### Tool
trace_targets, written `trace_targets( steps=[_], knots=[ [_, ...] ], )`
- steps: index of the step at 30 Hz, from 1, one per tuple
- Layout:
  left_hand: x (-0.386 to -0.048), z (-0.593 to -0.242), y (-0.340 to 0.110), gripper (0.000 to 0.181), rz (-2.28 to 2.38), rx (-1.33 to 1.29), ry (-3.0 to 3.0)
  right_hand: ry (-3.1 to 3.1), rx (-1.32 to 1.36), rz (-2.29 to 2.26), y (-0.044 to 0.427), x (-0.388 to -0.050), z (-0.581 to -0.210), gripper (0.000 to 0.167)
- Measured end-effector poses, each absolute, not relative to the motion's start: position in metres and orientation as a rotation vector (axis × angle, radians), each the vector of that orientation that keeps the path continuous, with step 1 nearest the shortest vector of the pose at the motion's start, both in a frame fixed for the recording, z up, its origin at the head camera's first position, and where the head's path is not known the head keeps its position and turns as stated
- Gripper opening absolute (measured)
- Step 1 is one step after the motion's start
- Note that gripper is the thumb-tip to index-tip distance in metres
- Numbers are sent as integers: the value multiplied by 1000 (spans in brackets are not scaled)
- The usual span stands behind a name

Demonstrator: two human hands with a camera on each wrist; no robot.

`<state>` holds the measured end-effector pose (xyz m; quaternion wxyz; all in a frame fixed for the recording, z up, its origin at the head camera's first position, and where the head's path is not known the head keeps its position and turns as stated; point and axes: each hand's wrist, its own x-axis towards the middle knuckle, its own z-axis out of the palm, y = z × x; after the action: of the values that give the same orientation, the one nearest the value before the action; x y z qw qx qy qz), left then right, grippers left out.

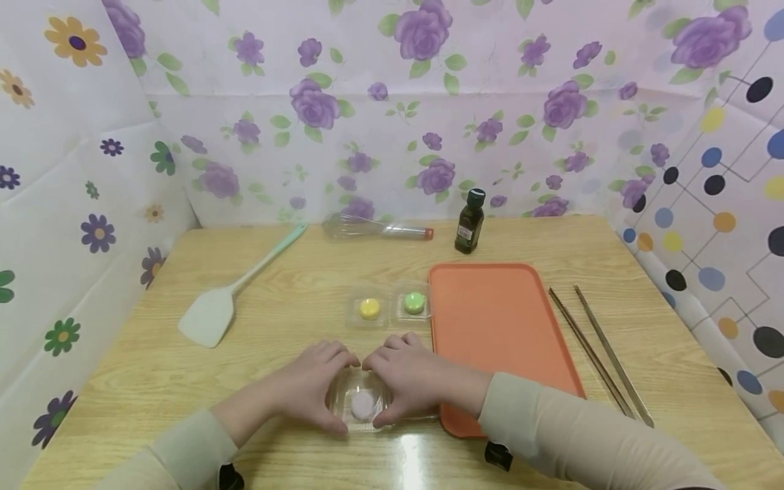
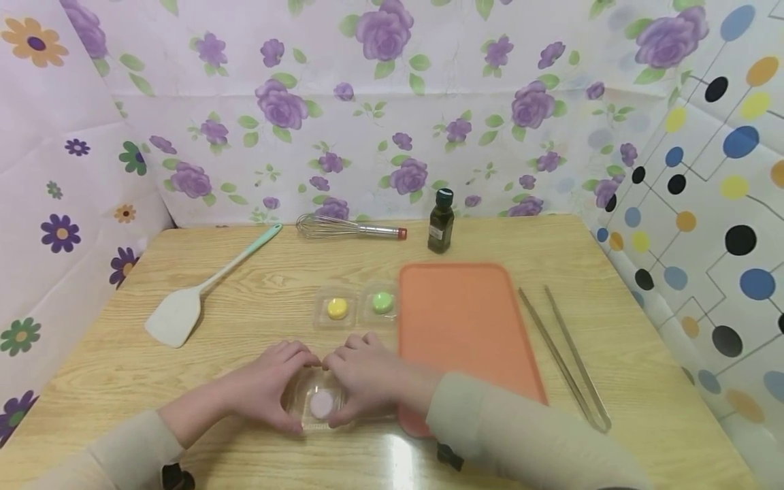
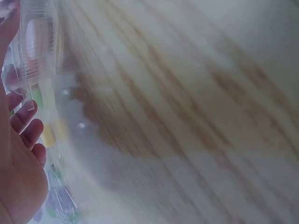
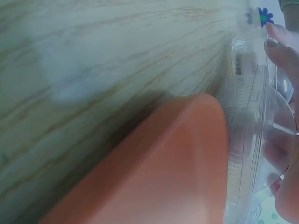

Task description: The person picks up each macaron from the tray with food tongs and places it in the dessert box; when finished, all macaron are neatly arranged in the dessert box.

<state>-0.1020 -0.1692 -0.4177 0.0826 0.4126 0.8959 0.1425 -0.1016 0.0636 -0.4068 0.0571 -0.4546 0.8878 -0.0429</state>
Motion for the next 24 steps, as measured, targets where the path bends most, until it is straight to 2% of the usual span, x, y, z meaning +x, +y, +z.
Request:
trace_targets(
  steps=[6, 19, 24],
  knots=[
    [-102, -418, -169, 99, 391, 1262, 2676, 2693, -1361, -98, 63, -101, -405, 81],
    [-100, -421, -170, 90, 353, 1257, 2684, 2664, -1418, -43, 64, -102, -407, 91],
    [-100, -420, -170, 88, 342, 1254, 2706, 2672, -1437, -19, 63, -102, -406, 87]
  ],
)
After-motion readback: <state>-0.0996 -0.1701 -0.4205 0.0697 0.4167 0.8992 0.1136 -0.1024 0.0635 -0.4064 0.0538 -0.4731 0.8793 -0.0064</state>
